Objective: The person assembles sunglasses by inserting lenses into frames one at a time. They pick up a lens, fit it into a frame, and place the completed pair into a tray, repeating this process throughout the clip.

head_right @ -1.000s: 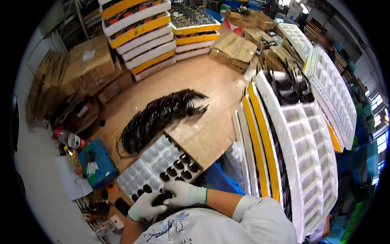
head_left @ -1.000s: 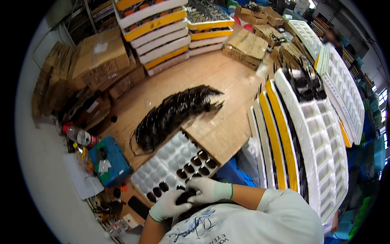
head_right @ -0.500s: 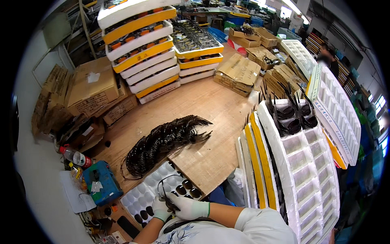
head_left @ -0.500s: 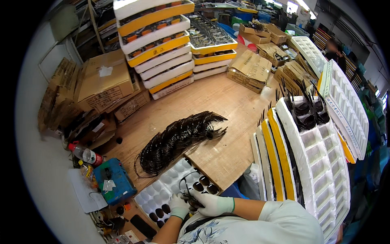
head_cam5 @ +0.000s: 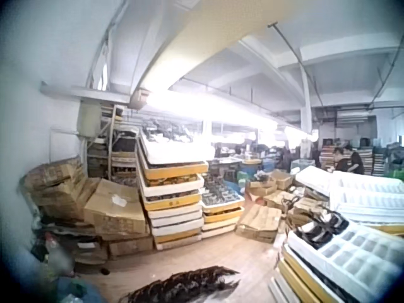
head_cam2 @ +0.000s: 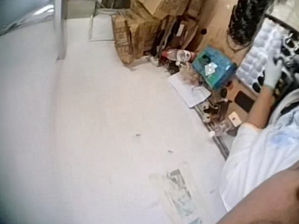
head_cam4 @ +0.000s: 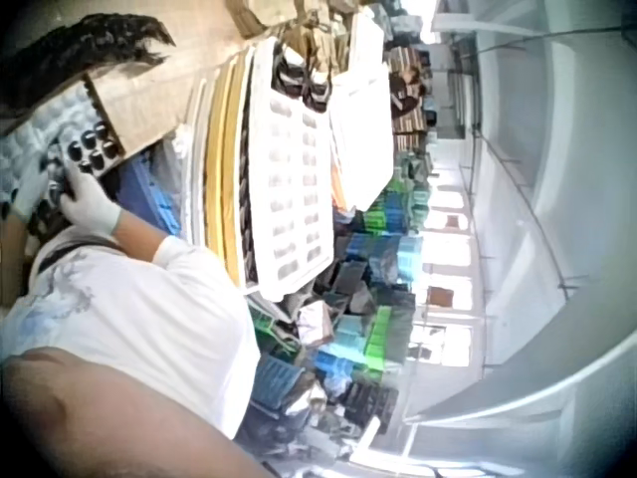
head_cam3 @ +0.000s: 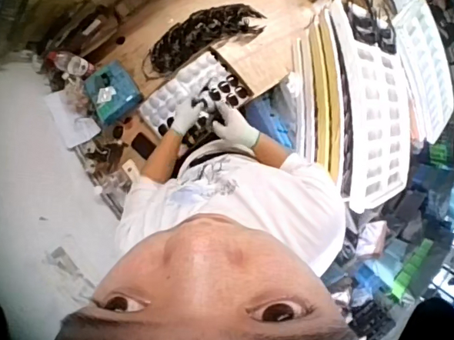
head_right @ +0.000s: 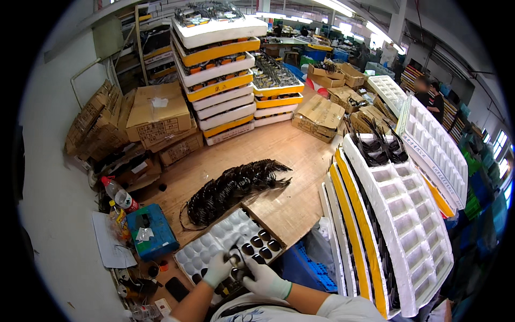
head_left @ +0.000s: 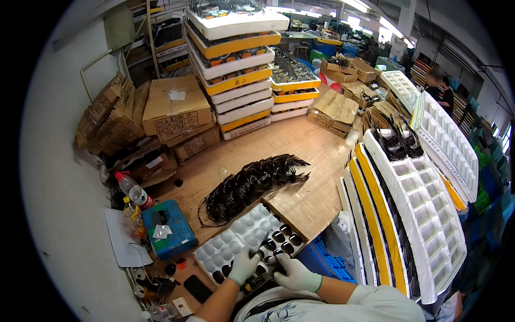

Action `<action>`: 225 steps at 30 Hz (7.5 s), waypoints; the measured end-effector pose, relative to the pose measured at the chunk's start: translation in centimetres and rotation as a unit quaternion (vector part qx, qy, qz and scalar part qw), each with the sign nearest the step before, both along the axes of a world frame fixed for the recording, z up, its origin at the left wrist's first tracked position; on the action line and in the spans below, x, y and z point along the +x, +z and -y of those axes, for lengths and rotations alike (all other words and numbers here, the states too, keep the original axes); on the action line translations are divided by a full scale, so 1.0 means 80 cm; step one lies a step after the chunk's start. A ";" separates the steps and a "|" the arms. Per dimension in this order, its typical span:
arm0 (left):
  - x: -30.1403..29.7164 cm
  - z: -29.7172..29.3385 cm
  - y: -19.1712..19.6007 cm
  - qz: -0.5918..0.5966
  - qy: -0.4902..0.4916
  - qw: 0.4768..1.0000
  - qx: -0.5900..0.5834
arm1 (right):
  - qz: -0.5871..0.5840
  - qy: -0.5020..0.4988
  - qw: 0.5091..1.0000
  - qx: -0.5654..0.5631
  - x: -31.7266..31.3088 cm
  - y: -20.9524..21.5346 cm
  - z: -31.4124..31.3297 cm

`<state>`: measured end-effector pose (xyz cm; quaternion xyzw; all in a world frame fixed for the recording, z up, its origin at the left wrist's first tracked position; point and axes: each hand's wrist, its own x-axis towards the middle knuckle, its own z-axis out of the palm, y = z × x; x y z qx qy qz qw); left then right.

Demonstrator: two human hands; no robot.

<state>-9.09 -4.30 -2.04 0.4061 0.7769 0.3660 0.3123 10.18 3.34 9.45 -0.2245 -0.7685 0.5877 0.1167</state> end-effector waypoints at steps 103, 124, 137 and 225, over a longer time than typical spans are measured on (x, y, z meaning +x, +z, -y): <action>0.042 0.239 0.138 0.138 0.142 0.970 0.139 | 0.392 0.110 0.851 0.332 -0.115 -0.195 0.021; 0.034 0.206 0.147 0.170 0.081 0.971 0.148 | -0.148 0.031 0.978 -0.143 -0.035 0.011 0.077; 0.045 0.209 0.158 0.228 -0.036 0.962 0.145 | -0.049 0.078 0.922 -0.375 -0.036 0.003 0.071; 0.017 0.057 0.077 0.276 0.110 0.942 0.157 | -0.001 0.153 0.988 0.022 -0.038 -0.042 -0.055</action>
